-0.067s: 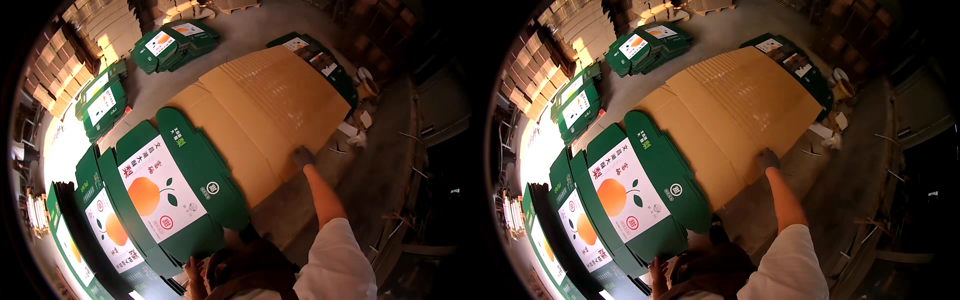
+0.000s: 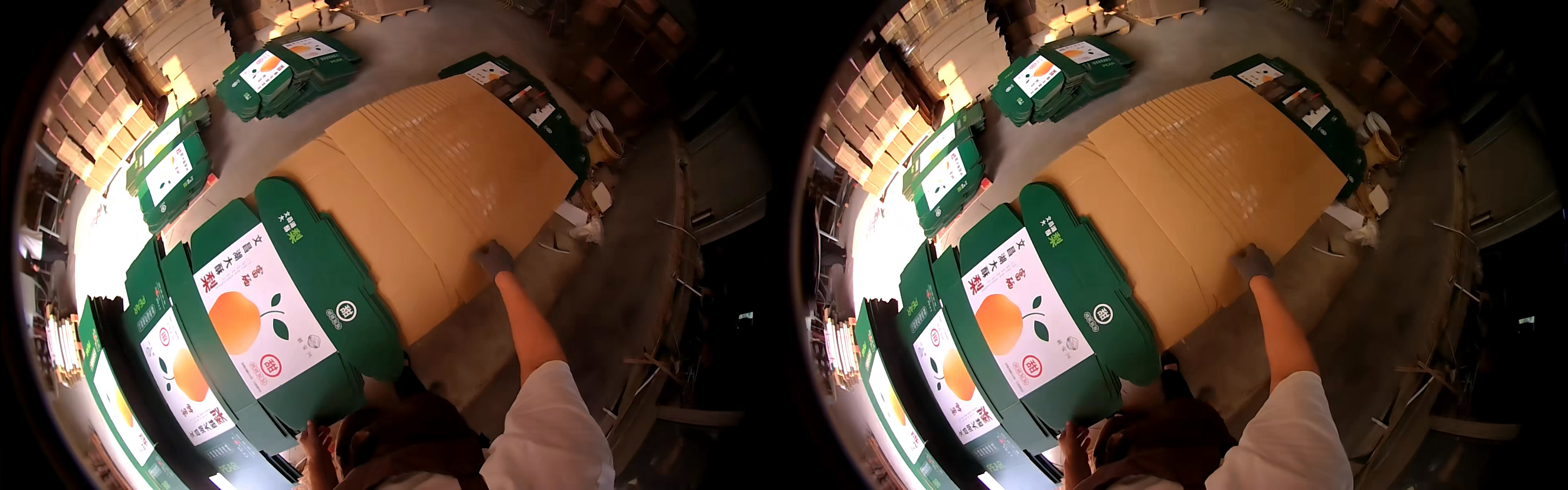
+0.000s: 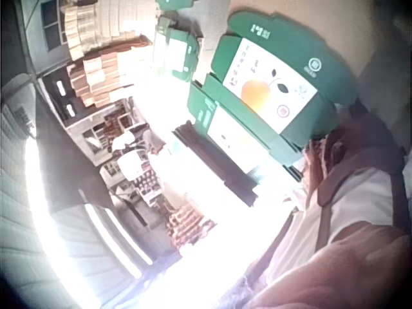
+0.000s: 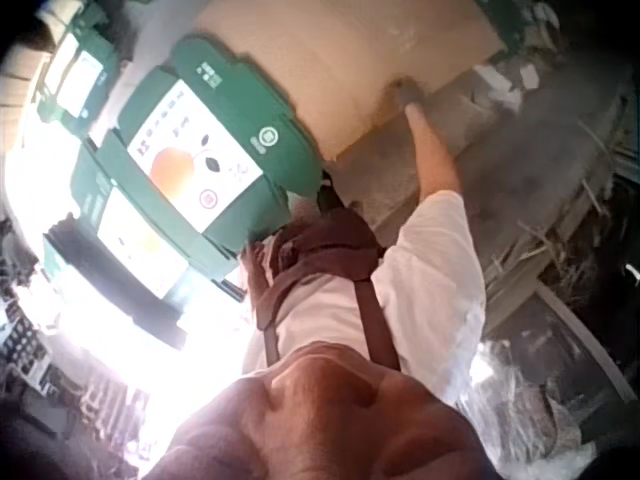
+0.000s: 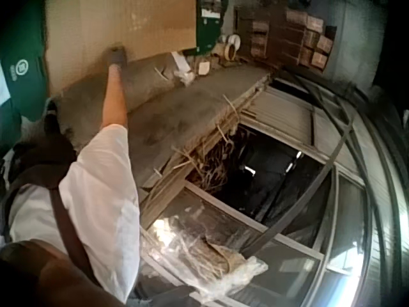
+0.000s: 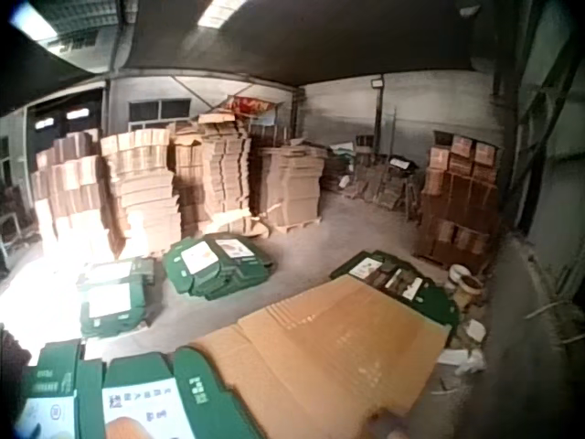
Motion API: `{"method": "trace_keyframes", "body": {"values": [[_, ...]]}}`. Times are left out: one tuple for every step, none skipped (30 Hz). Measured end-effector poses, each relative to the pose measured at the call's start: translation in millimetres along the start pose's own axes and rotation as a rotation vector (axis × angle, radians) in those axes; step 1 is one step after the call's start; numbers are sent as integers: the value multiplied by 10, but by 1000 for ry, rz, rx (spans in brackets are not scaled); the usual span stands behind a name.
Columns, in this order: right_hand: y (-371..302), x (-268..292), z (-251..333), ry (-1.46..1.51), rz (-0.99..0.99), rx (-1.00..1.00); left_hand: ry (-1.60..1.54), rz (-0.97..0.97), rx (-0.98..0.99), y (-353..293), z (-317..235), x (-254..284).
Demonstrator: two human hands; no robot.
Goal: The person repeatedly picks up flat green pear-branded cardboard sheets, folds them into box shapes, and stacks the assembled boxes. The person also handles brown cardboard pieces, folding and placing them aside.
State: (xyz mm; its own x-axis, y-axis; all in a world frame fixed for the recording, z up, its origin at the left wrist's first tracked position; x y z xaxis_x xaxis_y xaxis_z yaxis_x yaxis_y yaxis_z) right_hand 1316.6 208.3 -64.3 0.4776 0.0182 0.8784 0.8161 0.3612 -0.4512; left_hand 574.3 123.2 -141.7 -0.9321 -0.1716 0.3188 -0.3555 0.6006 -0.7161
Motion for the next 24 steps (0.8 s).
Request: {"method": "trace_keyframes", "body": {"values": [[-75, 174, 94, -53, 3, -30, -58, -70, 52, -16, 30, -22], [-85, 245, 160, -107, 8, -59, -51, -91, 28, -53, -4, -1], [25, 169, 145, -61, 33, -47, -96, -129, 40, -43, 34, 24], [178, 198, 16, -16, 38, -42, -148, -146, 54, -11, 72, -27], [332, 211, -87, 28, 47, -33, -201, -167, 67, 20, 105, -59], [455, 226, -101, 133, 109, 44, -224, -168, 78, 98, 150, -60], [468, 276, -45, 232, 181, 121, -244, -175, 93, 132, 191, -38], [464, 307, 47, 329, 251, 197, -265, -178, 108, 165, 238, -17], [487, 369, 89, 280, 298, 183, -279, -171, 94, 217, 265, -12], [294, 470, 297, 232, 368, 175, -287, -188, 77, 244, 273, 110], [73, 602, 446, 178, 424, 160, -296, -192, 66, 260, 293, 191], [-61, 788, 530, 220, 381, 221, -254, -147, 29, 305, 301, 177], [-195, 949, 623, 262, 338, 286, -215, -104, -10, 377, 305, 183], [-416, 1093, 772, 300, 305, 355, -176, -71, -47, 390, 341, 240], [-672, 1294, 904, 317, 249, 437, -174, -66, -70, 421, 389, 258], [-1059, 1547, 1056, 327, 199, 517, -172, -63, -85, 371, 324, 206], [-1494, 1822, 1223, 340, 149, 601, -171, -61, -103, 319, 222, 152], [-1974, 2067, 1431, 307, 87, 629, -140, -36, -94, 251, 155, 157], [-2491, 2349, 1649, 274, 19, 656, -136, 18, -110, 216, 118, 161], [-2928, 2632, 1826, 232, -73, 665, -133, 73, -131, 228, 86, 162], [-3315, 2889, 1989, 196, -155, 678, -128, 118, -153, 220, 66, 194], [-3761, 3123, 2159, 275, -98, 719, -147, 131, -124, 232, 44, 189], [-4076, 3295, 2280, 236, -110, 770, -164, 144, -95, 254, 70, 197], [-4512, 3463, 2440, 146, -167, 838, -217, 160, -78, 315, 124, 169]]}}
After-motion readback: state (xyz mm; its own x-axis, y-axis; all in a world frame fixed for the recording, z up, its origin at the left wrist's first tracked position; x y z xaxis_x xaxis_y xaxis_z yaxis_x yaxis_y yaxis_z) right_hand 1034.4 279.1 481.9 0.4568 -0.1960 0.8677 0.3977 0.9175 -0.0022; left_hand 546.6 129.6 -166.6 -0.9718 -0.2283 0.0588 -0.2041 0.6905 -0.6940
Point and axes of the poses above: each hand's wrist, its own y-axis towards the middle knuckle, its own x-axis out of the back of the hand, z = x × y, the point moved 6 cm from there along y, towards the middle knuckle, and after that the axes turned 10 degrees about -x, right-handed, at the moved point
